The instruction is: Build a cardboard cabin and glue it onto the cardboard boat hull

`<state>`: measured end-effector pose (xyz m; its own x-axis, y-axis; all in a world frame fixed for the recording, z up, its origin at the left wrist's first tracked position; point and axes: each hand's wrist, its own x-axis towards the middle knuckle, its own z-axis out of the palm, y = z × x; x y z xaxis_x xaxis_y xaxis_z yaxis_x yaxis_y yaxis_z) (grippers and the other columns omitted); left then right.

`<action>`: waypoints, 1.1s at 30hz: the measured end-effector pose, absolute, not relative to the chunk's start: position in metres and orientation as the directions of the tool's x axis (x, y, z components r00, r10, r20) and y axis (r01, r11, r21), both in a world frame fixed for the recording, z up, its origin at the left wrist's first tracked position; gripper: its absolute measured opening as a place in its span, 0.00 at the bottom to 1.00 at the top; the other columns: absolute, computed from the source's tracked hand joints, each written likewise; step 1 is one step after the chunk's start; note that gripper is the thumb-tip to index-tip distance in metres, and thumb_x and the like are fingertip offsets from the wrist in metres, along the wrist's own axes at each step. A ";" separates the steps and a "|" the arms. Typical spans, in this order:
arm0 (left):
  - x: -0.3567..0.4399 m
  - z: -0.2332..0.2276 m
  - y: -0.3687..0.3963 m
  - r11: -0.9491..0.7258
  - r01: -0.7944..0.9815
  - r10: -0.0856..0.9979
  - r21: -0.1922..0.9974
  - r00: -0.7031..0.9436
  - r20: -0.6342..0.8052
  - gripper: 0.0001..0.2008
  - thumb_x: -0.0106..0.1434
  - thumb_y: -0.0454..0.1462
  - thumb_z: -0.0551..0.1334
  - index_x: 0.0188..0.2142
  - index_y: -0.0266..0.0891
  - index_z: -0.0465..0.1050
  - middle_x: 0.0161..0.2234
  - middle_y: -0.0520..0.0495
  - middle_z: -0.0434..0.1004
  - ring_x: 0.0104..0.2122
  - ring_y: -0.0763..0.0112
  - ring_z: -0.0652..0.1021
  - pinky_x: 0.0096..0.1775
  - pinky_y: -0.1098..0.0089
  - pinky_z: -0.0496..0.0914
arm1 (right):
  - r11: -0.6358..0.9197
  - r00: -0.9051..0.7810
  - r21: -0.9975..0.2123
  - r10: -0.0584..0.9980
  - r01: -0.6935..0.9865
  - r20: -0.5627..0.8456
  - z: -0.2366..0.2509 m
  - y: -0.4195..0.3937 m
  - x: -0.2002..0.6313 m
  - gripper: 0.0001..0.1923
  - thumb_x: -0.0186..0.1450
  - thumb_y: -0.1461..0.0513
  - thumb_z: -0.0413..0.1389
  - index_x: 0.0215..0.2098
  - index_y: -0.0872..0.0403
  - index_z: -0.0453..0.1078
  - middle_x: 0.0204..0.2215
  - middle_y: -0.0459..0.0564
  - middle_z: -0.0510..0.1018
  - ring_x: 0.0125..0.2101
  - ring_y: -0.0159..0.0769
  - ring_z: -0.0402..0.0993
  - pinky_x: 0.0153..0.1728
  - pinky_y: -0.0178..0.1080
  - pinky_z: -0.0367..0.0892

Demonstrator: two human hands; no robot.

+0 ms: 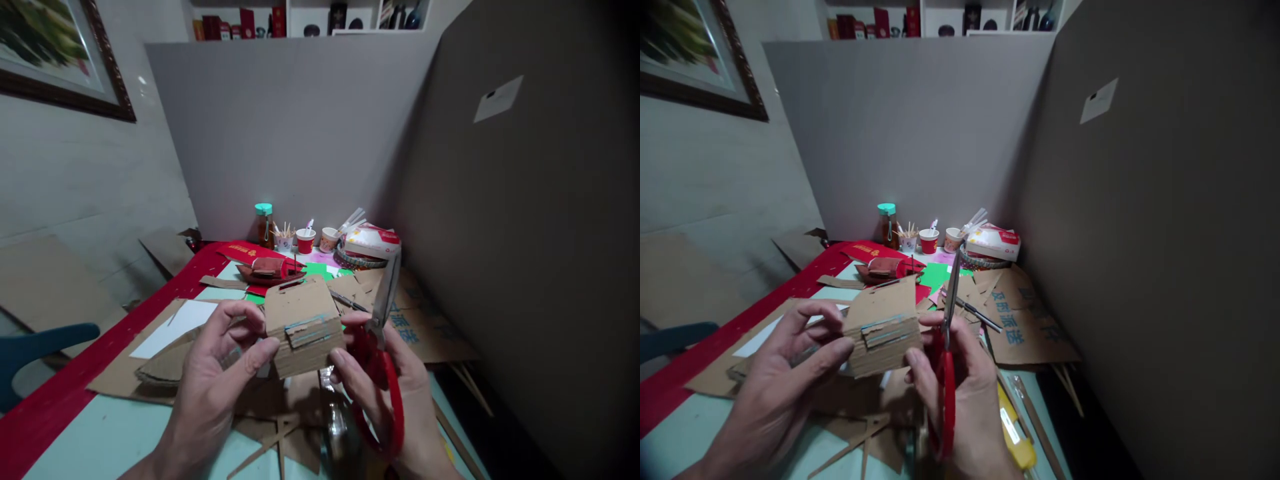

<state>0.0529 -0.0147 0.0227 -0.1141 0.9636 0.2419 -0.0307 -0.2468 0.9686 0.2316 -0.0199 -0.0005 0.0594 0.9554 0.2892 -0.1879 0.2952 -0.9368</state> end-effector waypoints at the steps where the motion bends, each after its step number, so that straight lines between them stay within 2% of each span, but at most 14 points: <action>1: 0.053 0.023 -0.015 -0.257 -0.049 0.960 0.965 -0.125 0.249 0.10 0.61 0.39 0.70 0.36 0.47 0.69 0.35 0.56 0.73 0.35 0.72 0.74 0.35 0.77 0.68 | 0.251 0.021 -0.941 0.967 -0.225 0.253 -0.001 -0.021 0.231 0.13 0.65 0.55 0.65 0.45 0.46 0.70 0.31 0.41 0.76 0.26 0.29 0.75 0.28 0.31 0.73; 3: 0.052 0.023 -0.014 -0.279 -0.086 0.954 0.956 -0.134 0.267 0.09 0.61 0.39 0.69 0.36 0.47 0.69 0.35 0.56 0.72 0.35 0.73 0.73 0.35 0.77 0.68 | 0.169 -0.069 -0.948 0.979 -0.272 0.194 -0.004 -0.020 0.231 0.14 0.64 0.54 0.65 0.45 0.46 0.69 0.32 0.41 0.75 0.25 0.28 0.74 0.27 0.30 0.73; 6: 0.050 0.020 -0.014 -0.275 -0.116 0.959 0.954 -0.107 0.264 0.07 0.63 0.39 0.68 0.37 0.47 0.69 0.33 0.56 0.71 0.34 0.73 0.72 0.36 0.76 0.67 | 0.128 -0.173 -0.969 0.971 -0.210 0.165 -0.007 -0.017 0.234 0.16 0.64 0.53 0.65 0.45 0.48 0.69 0.31 0.42 0.72 0.24 0.27 0.72 0.26 0.31 0.72; 8: 0.048 0.019 -0.012 -0.280 -0.084 0.959 0.956 -0.078 0.273 0.06 0.64 0.39 0.67 0.37 0.48 0.69 0.34 0.56 0.71 0.34 0.72 0.72 0.37 0.75 0.67 | 0.139 -0.180 -0.971 0.968 -0.192 0.174 -0.007 -0.015 0.237 0.17 0.63 0.53 0.66 0.45 0.49 0.70 0.31 0.43 0.73 0.28 0.30 0.73 0.30 0.33 0.73; 10: 0.046 0.017 -0.010 -0.316 -0.006 0.947 0.949 -0.058 0.315 0.05 0.65 0.38 0.66 0.37 0.48 0.70 0.34 0.55 0.71 0.35 0.72 0.72 0.37 0.74 0.67 | 0.142 -0.164 -0.956 0.968 -0.258 0.188 -0.005 -0.014 0.238 0.19 0.60 0.54 0.69 0.45 0.49 0.71 0.32 0.43 0.75 0.31 0.32 0.75 0.34 0.33 0.72; 12: 0.045 0.016 -0.009 -0.351 0.084 0.934 0.933 -0.048 0.355 0.04 0.65 0.37 0.65 0.35 0.48 0.72 0.35 0.56 0.71 0.34 0.73 0.72 0.36 0.75 0.66 | 0.132 -0.142 -0.931 0.971 -0.341 0.190 -0.001 -0.014 0.238 0.20 0.58 0.54 0.71 0.44 0.48 0.71 0.31 0.42 0.76 0.31 0.30 0.75 0.32 0.31 0.71; 15: 0.047 0.018 -0.011 -0.349 0.161 0.930 0.923 -0.061 0.362 0.04 0.62 0.36 0.66 0.32 0.47 0.73 0.32 0.55 0.71 0.32 0.73 0.71 0.34 0.75 0.64 | 0.115 -0.146 -0.916 0.972 -0.385 0.184 0.002 -0.013 0.239 0.18 0.61 0.54 0.69 0.45 0.47 0.71 0.33 0.43 0.78 0.30 0.31 0.74 0.31 0.32 0.71; 19: 0.052 0.020 -0.014 -0.288 0.121 0.953 0.950 -0.062 0.296 0.04 0.61 0.37 0.67 0.31 0.45 0.73 0.30 0.54 0.71 0.30 0.71 0.70 0.33 0.72 0.63 | 0.057 -0.184 -0.921 0.973 -0.386 0.137 -0.004 -0.011 0.242 0.18 0.64 0.55 0.67 0.50 0.45 0.70 0.38 0.45 0.79 0.35 0.35 0.76 0.37 0.37 0.72; 24: 0.047 0.014 -0.011 -0.250 0.048 0.968 0.967 0.028 0.249 0.04 0.63 0.38 0.66 0.33 0.46 0.71 0.32 0.54 0.72 0.31 0.72 0.71 0.31 0.74 0.63 | -0.013 -0.216 -0.903 0.972 -0.429 0.089 -0.011 -0.008 0.243 0.18 0.63 0.57 0.68 0.48 0.46 0.68 0.33 0.42 0.75 0.30 0.34 0.73 0.31 0.36 0.67; 29: 0.045 0.013 -0.007 -0.342 0.165 0.940 0.925 0.048 0.339 0.06 0.62 0.35 0.66 0.30 0.46 0.72 0.29 0.56 0.70 0.28 0.75 0.71 0.29 0.78 0.63 | -0.033 -0.240 -0.877 0.966 -0.480 0.095 -0.010 -0.006 0.242 0.18 0.63 0.58 0.68 0.46 0.47 0.66 0.32 0.40 0.72 0.30 0.30 0.71 0.32 0.34 0.67; 33: 0.047 0.015 -0.006 -0.373 0.236 0.926 0.897 0.028 0.378 0.06 0.59 0.33 0.66 0.29 0.47 0.75 0.28 0.57 0.74 0.29 0.75 0.74 0.31 0.79 0.66 | -0.010 -0.184 -0.918 0.980 -0.397 0.069 -0.005 -0.010 0.242 0.21 0.61 0.55 0.69 0.48 0.46 0.67 0.34 0.42 0.73 0.30 0.31 0.71 0.31 0.34 0.68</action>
<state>0.0474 -0.0056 0.0150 0.0283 0.9255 0.3776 0.2356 -0.3733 0.8973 0.2416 -0.0105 -0.0054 -0.1843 0.9804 0.0689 -0.3973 -0.0102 -0.9176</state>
